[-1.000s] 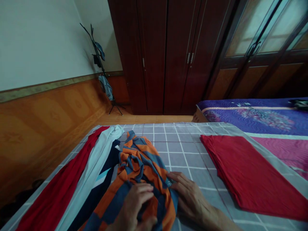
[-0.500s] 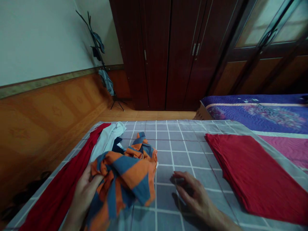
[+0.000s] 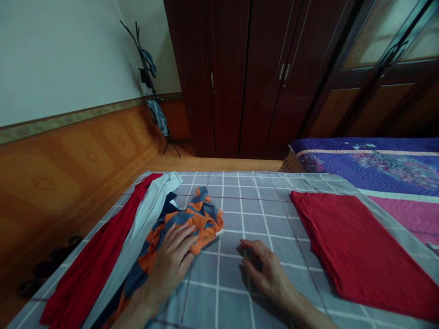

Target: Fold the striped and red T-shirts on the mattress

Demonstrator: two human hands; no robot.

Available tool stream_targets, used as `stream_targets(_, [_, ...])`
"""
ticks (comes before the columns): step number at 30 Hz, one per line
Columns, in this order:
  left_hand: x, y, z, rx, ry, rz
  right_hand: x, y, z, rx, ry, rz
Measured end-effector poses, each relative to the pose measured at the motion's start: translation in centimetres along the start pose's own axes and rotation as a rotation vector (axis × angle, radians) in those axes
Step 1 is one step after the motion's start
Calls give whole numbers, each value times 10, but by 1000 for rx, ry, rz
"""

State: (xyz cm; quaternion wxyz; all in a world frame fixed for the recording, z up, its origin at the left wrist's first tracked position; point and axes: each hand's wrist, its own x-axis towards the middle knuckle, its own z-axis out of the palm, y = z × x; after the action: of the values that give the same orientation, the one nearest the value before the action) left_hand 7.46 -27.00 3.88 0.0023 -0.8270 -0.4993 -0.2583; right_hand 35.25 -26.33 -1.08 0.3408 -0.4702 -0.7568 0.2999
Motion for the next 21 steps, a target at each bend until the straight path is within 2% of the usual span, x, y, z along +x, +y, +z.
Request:
stream_targets(3, [2,2,-20,-204,112,-154,6,-5,0,-53,-8,-15])
stream_targets(6, [0,13,-44,-354,156,-280,21,-13,4,-126,-39,-75])
stream_targets(10, [-1,29,-65,-431,151,-276,56,-26,21,-155,-59,-194])
stream_targets(14, [-4,34,-77,-449,110,-279,94,-34,35,-68,2,-246])
stream_targets(18, [-10,34,-86,-470,96,-244,124,-38,36,49,34,-293])
stream_targets(21, [-11,37,-89,-500,29,-184,137,-42,33,97,-25,-334])
